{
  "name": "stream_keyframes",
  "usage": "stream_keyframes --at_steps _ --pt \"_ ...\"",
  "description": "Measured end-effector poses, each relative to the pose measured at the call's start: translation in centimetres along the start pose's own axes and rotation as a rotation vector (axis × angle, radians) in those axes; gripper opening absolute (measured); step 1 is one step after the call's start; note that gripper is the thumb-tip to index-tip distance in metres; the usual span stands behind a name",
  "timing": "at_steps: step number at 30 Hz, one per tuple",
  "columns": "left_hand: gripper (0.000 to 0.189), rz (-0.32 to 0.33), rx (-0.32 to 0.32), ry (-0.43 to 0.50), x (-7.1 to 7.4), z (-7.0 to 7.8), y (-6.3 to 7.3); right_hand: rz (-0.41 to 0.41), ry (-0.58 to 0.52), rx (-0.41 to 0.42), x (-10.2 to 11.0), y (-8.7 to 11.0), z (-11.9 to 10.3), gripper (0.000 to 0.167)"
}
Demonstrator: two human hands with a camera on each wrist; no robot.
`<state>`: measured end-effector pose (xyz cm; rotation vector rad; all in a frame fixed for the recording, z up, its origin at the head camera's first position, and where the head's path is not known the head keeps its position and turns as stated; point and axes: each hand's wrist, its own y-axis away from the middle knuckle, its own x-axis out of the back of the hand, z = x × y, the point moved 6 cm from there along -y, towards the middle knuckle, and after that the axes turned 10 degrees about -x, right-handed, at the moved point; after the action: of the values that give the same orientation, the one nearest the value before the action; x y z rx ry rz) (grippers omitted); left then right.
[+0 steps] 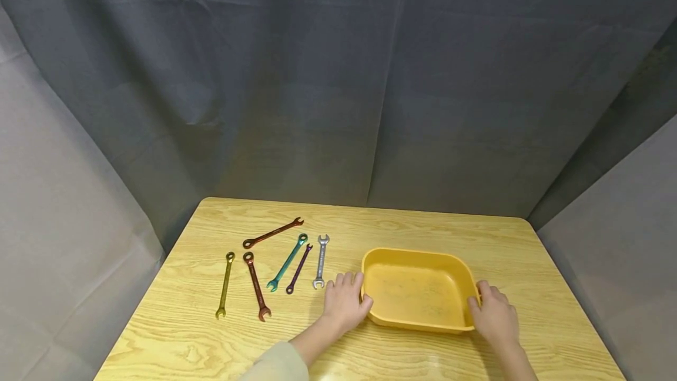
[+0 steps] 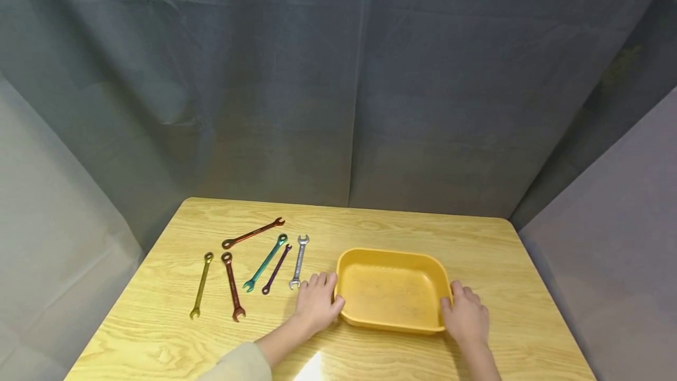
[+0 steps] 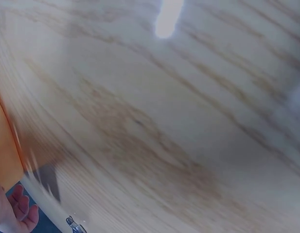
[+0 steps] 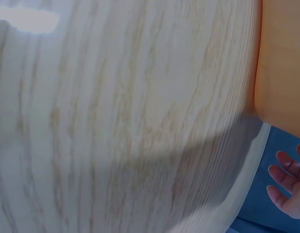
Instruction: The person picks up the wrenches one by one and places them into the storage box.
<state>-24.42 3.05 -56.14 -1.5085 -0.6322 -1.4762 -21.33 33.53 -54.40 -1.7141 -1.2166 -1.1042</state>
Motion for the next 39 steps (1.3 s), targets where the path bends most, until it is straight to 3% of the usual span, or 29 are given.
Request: stream_keyframes --at_steps 17,39 --pt "0.037 -0.013 0.014 -0.005 0.0 -1.7 0.5 0.018 -0.021 0.017 -0.5 0.1 -1.6 0.027" --pt "0.033 0.017 0.044 0.041 0.3 -3.9 1.3 0.026 -0.032 0.034 -1.6 0.0 -3.6 0.027"
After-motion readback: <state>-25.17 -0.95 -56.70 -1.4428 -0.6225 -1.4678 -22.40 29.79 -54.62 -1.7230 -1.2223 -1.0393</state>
